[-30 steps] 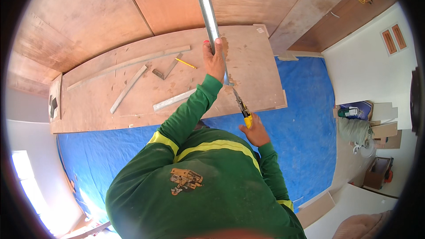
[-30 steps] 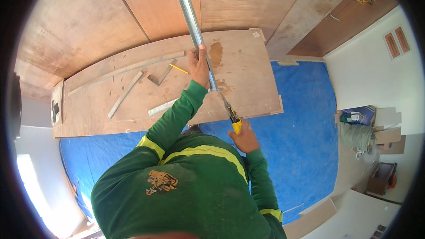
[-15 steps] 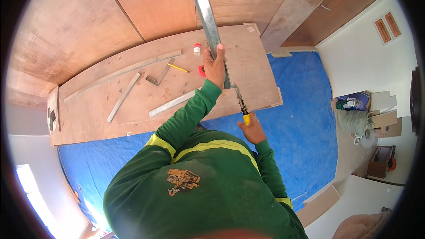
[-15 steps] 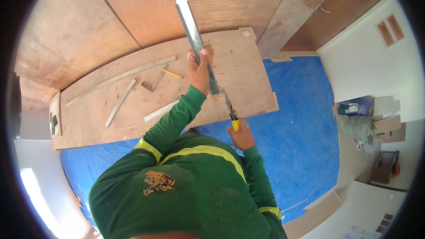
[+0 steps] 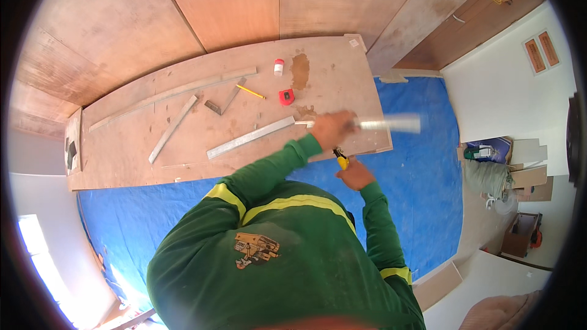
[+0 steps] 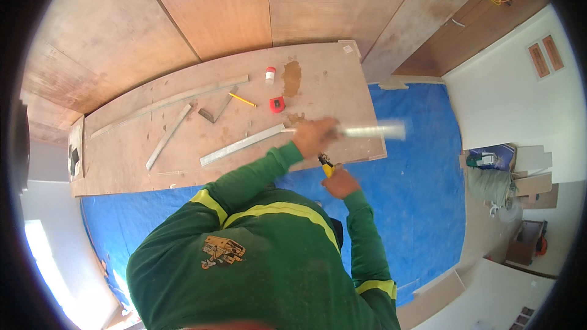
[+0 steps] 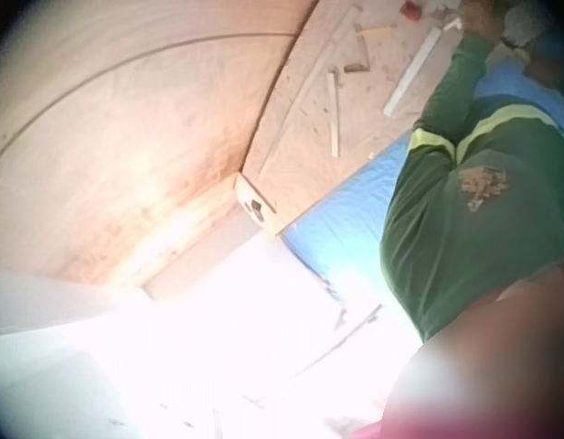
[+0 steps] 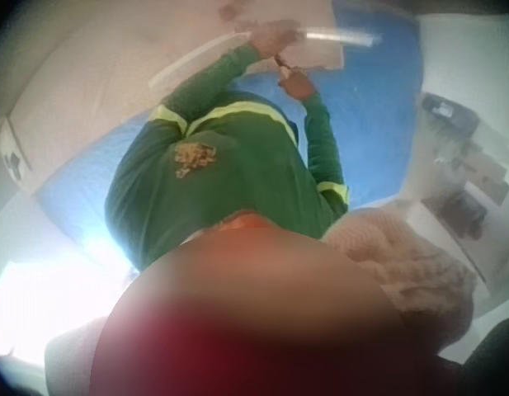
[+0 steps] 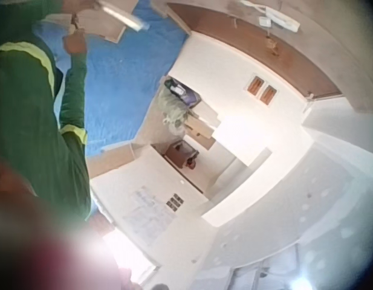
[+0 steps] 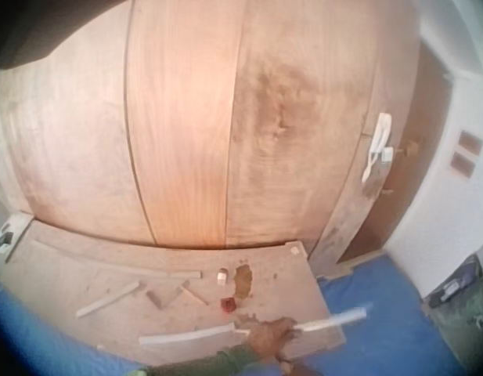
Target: The person measures and marks a long metal trim strip with a tape measure, square, and pencil, then cuts it with tin snips. The person repeats this process for several pieces, placing the cut pieces on the workbench.
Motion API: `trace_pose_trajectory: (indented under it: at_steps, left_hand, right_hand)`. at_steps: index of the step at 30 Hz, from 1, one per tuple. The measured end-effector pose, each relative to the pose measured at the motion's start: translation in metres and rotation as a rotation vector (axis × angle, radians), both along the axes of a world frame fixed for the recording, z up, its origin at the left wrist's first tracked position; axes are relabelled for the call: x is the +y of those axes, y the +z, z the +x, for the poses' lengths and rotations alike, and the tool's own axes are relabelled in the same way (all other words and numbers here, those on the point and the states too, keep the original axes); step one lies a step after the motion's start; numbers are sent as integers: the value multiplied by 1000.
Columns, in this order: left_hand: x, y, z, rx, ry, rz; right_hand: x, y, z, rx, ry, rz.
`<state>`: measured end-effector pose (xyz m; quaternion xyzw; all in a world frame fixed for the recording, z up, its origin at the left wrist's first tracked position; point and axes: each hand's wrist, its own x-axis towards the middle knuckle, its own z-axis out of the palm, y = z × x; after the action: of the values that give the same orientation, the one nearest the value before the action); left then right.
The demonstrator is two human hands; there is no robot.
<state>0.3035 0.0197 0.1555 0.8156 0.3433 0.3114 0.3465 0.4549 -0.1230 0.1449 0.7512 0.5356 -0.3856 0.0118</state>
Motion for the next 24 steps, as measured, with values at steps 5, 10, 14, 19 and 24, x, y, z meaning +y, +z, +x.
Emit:
trace_pose_trajectory:
  at_steps: [5,10,14,19,24]
  left_hand:
    - [110,10,-95,-684,526,-570]
    - [144,16,-170,-1148,642,-849]
    - [146,-1,-194,-1242,475,-931]
    - [139,-9,-200,-1003,286,-966]
    - [126,24,-178,-836,62,-957]
  right_hand:
    - [-19,-32,-8,711,-331,-111]
    - [-5,-42,-47,963,-459,-52]
    - [12,-36,-64,903,-482,-95]
    - [1,-18,-65,620,-99,189]
    - [-8,18,-60,460,212,259]
